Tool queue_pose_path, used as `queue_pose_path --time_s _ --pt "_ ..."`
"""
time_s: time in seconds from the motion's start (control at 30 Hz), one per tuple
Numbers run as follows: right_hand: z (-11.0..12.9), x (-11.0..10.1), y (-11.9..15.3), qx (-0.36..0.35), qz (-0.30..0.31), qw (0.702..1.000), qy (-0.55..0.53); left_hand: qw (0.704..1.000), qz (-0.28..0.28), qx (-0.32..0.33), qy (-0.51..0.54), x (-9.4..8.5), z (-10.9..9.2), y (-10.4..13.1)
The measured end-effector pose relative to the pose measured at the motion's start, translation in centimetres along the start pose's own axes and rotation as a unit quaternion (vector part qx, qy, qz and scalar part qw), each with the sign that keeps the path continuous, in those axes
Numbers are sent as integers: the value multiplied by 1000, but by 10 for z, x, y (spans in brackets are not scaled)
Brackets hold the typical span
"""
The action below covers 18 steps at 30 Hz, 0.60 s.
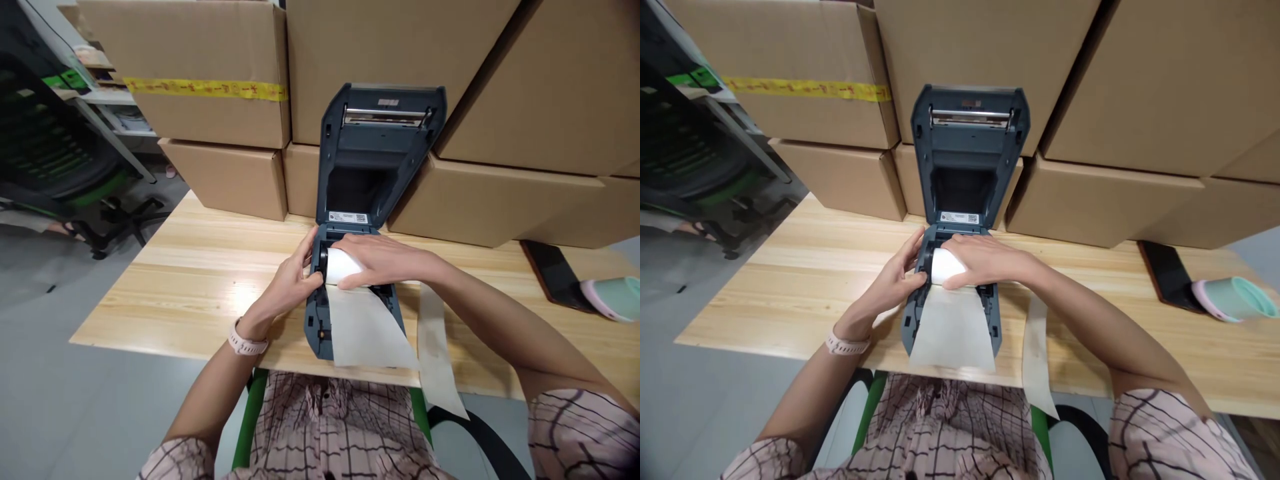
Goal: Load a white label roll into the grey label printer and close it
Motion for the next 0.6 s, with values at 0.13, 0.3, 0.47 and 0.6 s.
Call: queue_pose_path --time_s 0.13,0.3,0.47,0.6 --pt "17 0 48 -67 -102 992 -28 1000 2 -1 -17 0 -2 1" --pt "41 34 100 -97 -36 994 -46 1000 1 5 -24 0 -1 2" --pt "38 47 107 -83 -45 993 -69 1000 -1 12 -19 1 -2 1" --pt "39 45 106 -89 -58 993 -48 1000 -6 11 -15 2 -2 0"
Point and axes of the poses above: each hand's wrist, its own y-axis away from the middle knuckle, its own x-axis out of the palm, z = x × y, the point moved 5 cm from there along -y, towards the middle knuckle, and after that the axes turned 9 degrees about x, right-handed, at the moved point
